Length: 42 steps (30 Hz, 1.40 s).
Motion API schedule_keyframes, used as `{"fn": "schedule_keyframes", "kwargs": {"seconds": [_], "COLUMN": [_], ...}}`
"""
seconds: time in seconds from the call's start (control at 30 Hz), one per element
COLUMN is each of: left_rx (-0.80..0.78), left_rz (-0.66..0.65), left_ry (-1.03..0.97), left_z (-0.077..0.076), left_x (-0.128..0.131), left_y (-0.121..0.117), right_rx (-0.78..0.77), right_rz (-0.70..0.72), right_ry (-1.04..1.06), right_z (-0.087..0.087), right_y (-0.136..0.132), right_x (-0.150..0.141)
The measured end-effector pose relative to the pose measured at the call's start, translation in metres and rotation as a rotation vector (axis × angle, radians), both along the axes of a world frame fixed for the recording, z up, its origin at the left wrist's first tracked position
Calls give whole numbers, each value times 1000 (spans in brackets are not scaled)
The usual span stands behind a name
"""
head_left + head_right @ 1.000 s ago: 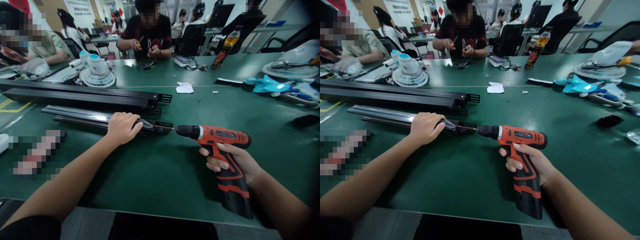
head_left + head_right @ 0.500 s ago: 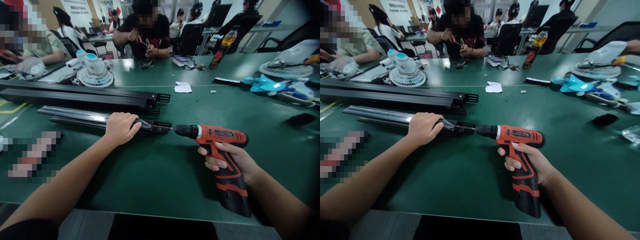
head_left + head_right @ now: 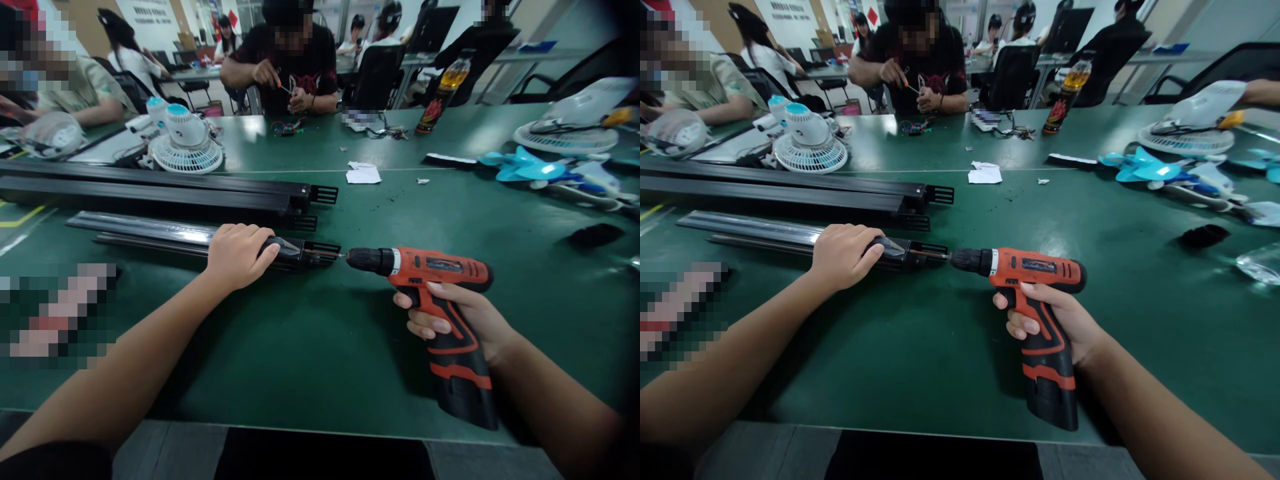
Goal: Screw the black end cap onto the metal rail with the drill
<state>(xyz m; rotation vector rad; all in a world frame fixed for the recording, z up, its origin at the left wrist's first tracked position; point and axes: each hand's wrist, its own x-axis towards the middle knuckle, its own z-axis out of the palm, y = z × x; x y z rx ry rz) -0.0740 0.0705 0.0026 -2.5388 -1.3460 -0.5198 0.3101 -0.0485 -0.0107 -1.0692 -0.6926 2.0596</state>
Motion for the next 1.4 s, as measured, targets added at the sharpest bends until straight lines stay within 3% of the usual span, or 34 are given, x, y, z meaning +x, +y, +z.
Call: {"fn": "schedule_keyframes", "kwargs": {"seconds": [1.4], "left_rx": [-10], "left_rz": [-4], "left_ry": [-25], "left_z": [-1], "left_x": [0], "left_y": [0], "right_rx": [22], "right_rz": [-26], "right_ry": [-4], "right_z": [1], "right_y": [-1], "right_x": [0]}}
